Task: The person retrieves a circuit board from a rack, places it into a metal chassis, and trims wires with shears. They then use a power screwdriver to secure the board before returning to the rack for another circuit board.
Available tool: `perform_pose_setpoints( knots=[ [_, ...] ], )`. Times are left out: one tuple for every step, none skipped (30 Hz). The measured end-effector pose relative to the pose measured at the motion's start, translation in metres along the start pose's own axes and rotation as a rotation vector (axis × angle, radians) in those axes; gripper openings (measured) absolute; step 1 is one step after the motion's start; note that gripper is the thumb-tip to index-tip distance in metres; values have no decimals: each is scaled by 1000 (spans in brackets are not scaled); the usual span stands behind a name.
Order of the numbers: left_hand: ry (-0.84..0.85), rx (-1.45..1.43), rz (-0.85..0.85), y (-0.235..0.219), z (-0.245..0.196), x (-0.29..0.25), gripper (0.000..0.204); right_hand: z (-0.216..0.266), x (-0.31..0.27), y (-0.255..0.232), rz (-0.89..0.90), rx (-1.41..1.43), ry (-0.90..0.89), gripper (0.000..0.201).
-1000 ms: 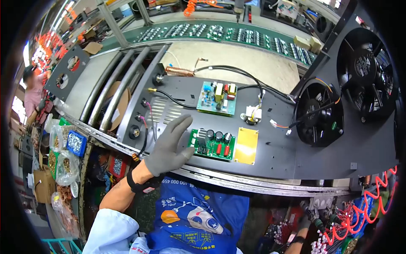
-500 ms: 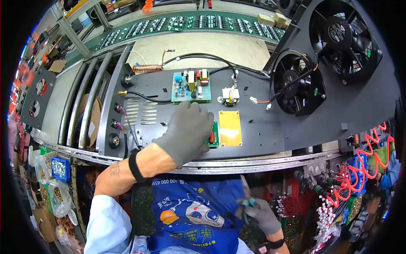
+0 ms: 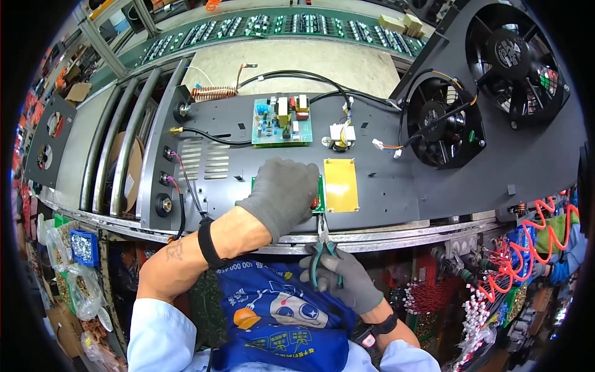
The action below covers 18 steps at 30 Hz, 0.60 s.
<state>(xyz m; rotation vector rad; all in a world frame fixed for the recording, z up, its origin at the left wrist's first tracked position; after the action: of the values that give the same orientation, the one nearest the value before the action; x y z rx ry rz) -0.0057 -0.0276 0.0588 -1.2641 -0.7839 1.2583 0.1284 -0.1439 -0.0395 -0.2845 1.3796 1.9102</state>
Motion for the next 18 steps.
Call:
perform_pose_setpoints(
  knots=[
    [3, -1, -3, 0, 0, 0, 50, -7, 6, -3, 18, 60, -7, 44],
    [12, -26, -22, -2, 0, 0, 50, -15, 11, -3, 35, 119, -13, 45],
    [20, -49, -42, -5, 2, -2, 50, -24, 15, -3, 2, 177, -24, 45],
    [29, -72, -61, -8, 2, -3, 50, -30, 18, 4, 44, 265, -23, 44],
    [23, -64, -54, -8, 2, -3, 50, -34, 21, 10, 86, 352, -22, 43],
    [16, -57, -47, -7, 2, -3, 50, -36, 23, 15, 127, 438, -21, 42],
    [10, -50, -40, -7, 2, -2, 50, -35, 21, 20, 86, 437, -2, 38],
    [2, -48, -37, -5, 2, -2, 50, -36, 22, 19, 96, 439, -1, 38],
    [-6, -47, -32, -3, 1, -1, 49, -37, 23, 18, 104, 440, 1, 37],
    [-15, -47, -29, -2, 1, 0, 49, -37, 23, 17, 114, 439, 3, 36],
    [-10, -34, -36, -4, 1, 0, 50, -36, 24, 18, 128, 444, 7, 35],
    [-5, -23, -40, -7, 0, -1, 51, -36, 24, 18, 140, 450, 14, 34],
    [-1, -15, -42, -8, -1, -2, 51, -37, 24, 18, 150, 456, 23, 33],
    [4, -11, -44, -8, -2, -3, 52, -37, 24, 18, 166, 475, 33, 32],
    [6, -8, -47, -9, -2, -3, 53, -37, 24, 18, 182, 491, 43, 32],
    [8, -5, -51, -9, -1, -2, 54, -37, 25, 18, 198, 507, 53, 31],
    [13, -7, -48, -9, -1, -2, 54, -35, 25, 19, 228, 521, 52, 31],
    [19, -12, -43, -10, -1, -2, 54, -35, 25, 20, 255, 537, 51, 31]
  ],
)
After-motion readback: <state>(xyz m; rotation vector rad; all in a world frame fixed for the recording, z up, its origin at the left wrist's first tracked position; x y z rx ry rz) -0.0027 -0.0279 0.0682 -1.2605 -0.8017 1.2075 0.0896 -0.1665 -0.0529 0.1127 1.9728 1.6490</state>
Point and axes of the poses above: each hand's wrist, its own x-axis towards the middle knuckle, its own y-axis out of the palm, z = x × y, the point moved 10 cm from there along x, towards the middle knuckle, and after that the axes turned 10 degrees about x, right-handed, at the moved point
